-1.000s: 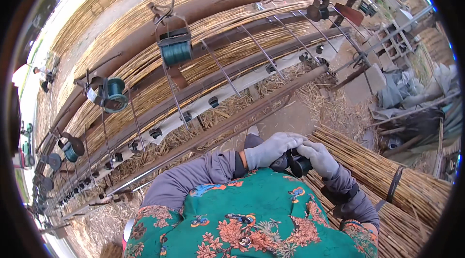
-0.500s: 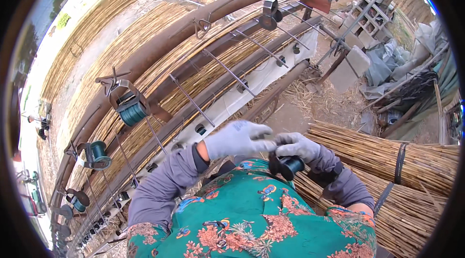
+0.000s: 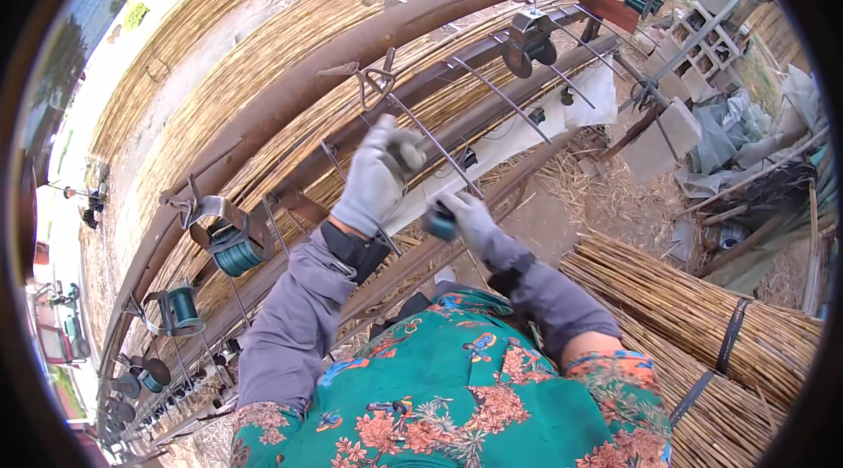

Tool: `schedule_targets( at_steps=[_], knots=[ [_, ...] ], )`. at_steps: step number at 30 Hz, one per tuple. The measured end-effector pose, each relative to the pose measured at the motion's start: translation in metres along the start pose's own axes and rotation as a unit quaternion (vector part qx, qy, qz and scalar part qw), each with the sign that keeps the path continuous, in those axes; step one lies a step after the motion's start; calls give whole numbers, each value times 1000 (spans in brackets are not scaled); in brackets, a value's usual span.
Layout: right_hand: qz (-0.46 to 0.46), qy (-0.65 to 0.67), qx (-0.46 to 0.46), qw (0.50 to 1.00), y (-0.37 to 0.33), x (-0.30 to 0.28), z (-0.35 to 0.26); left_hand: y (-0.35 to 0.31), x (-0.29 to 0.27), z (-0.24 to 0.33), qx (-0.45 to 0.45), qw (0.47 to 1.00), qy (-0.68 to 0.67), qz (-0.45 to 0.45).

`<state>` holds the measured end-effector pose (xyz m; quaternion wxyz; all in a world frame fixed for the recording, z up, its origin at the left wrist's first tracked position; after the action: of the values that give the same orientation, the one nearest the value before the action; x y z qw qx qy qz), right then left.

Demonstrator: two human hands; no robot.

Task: Thread wire through a large metal frame to bind and secure bundles of reeds for mat or screen construction.

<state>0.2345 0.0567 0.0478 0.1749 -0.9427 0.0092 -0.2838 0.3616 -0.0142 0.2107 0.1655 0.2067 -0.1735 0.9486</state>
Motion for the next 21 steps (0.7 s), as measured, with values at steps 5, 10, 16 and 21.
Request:
schedule_targets(
  at_steps=[5, 10, 16, 21],
  knots=[
    [-205, -41, -184, 960, 148, 120, 0, 10, -5, 41, 122, 983, -134, -21],
    [-230, 344, 41, 909, 155, 141, -9, 3, -100, 39, 88, 982, 58, 156],
    [-180, 342, 165, 907, 91, 70, 15, 45, -154, 12, 12, 976, 164, 144],
    [-24, -53, -4, 998, 79, -44, -15, 112, -174, 26, 91, 972, 73, 202]
  ],
)
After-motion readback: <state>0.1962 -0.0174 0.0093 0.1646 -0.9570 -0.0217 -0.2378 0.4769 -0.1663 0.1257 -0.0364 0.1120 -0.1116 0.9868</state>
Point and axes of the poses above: each hand's wrist, its own y-axis towards the middle knuckle, its own x-axis out of the palm, z = x × y, the point moved 8 cm from there along y, towards the middle knuckle, and after that the axes turned 8 degrees about y, right-handed, at the moved point
